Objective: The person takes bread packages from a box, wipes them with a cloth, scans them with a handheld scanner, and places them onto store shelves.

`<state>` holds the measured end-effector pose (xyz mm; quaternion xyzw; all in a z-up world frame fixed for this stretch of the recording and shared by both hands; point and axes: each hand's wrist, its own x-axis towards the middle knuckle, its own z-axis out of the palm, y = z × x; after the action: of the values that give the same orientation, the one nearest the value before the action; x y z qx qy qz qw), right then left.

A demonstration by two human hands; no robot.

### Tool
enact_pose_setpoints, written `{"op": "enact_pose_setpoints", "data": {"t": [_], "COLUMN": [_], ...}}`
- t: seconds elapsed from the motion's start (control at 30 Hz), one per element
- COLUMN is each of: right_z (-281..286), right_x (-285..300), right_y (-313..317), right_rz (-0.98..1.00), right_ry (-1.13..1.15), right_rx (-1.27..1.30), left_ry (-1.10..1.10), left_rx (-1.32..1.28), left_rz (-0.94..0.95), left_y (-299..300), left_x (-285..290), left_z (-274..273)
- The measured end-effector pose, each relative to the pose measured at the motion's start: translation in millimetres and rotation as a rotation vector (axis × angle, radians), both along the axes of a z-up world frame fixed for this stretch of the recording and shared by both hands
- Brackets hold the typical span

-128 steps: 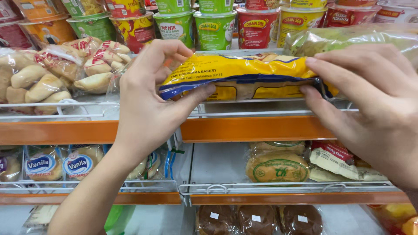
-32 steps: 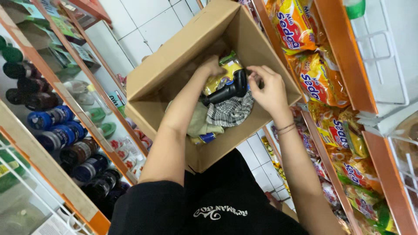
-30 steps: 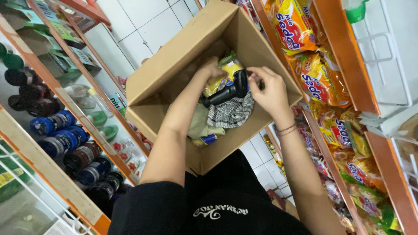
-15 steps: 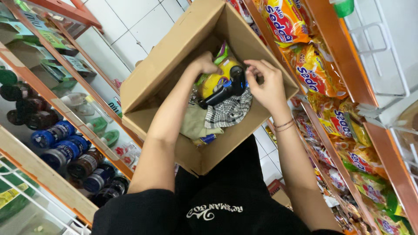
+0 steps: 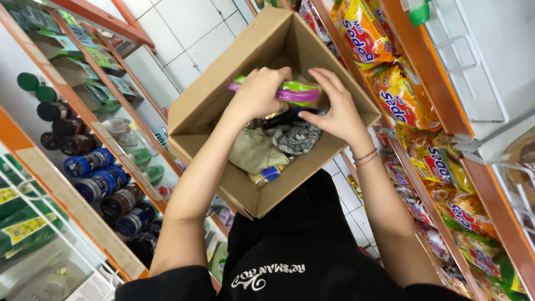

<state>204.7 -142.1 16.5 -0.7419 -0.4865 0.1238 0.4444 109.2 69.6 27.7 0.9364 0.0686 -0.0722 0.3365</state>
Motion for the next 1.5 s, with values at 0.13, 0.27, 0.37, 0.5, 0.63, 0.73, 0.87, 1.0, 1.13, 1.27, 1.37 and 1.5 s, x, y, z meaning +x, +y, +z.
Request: {"op": "enact_pose_setpoints", "data": {"t": [0.13, 0.27, 0.37, 0.5, 0.63, 0.73, 0.87, 1.0, 1.13, 1.27, 1.37, 1.5], "right_z": [2, -4, -7, -12, -27, -34, -31, -26, -20, -11, 3, 21], "right_x": [0, 2, -2, -13, -21, -18, -20, -30, -32, -34, -34, -47], "right_y": [-6, -24, -38, -47, -40, -31, -24, -18, -16, -29, -37, -42], "right_rz": [0.014, -0.049, -0.218, -0.415, -0.536, -0.593, -0.441, -0.463, -0.453, -0.447, -0.462, -0.437], "right_ry": [0.315, 0.511, 0.692, 0.681, 0.492, 0.508, 0.671, 0.768, 0.804, 0.845, 0.846, 0.777], "right_rx": [-0.059, 0.127, 0.119, 0.339, 0.430, 0.424, 0.435, 0.472, 0.470, 0.559, 0.633, 0.658], "left_ry": [-0.166, -0.579, -0.689, -0.198, 0.667, 0.978, 0.920, 0.796, 0.683, 0.086, 0.062, -0.361], "left_rx": [-0.073, -0.030, 0.116, 0.070, 0.177, 0.272, 0.579, 0.592, -0.069, -0.716, -0.874, -0.788], "left_rz": [-0.155, -0.074, 0.093, 0.254, -0.132, -0.210, -0.259, -0.308, -0.186, 0.046, 0.345, 0.739], "left_y": [-9, -14, -8, -12, -37, -58, -83, -80, -27, 17, 34, 0], "left_x": [-4, -25, -57, -91, -107, -112, -125, -128, -117, -142, -173, -173], "left_z": [65, 98, 90, 35, -39, -87, -129, -143, -127, -81, -33, 6]}}
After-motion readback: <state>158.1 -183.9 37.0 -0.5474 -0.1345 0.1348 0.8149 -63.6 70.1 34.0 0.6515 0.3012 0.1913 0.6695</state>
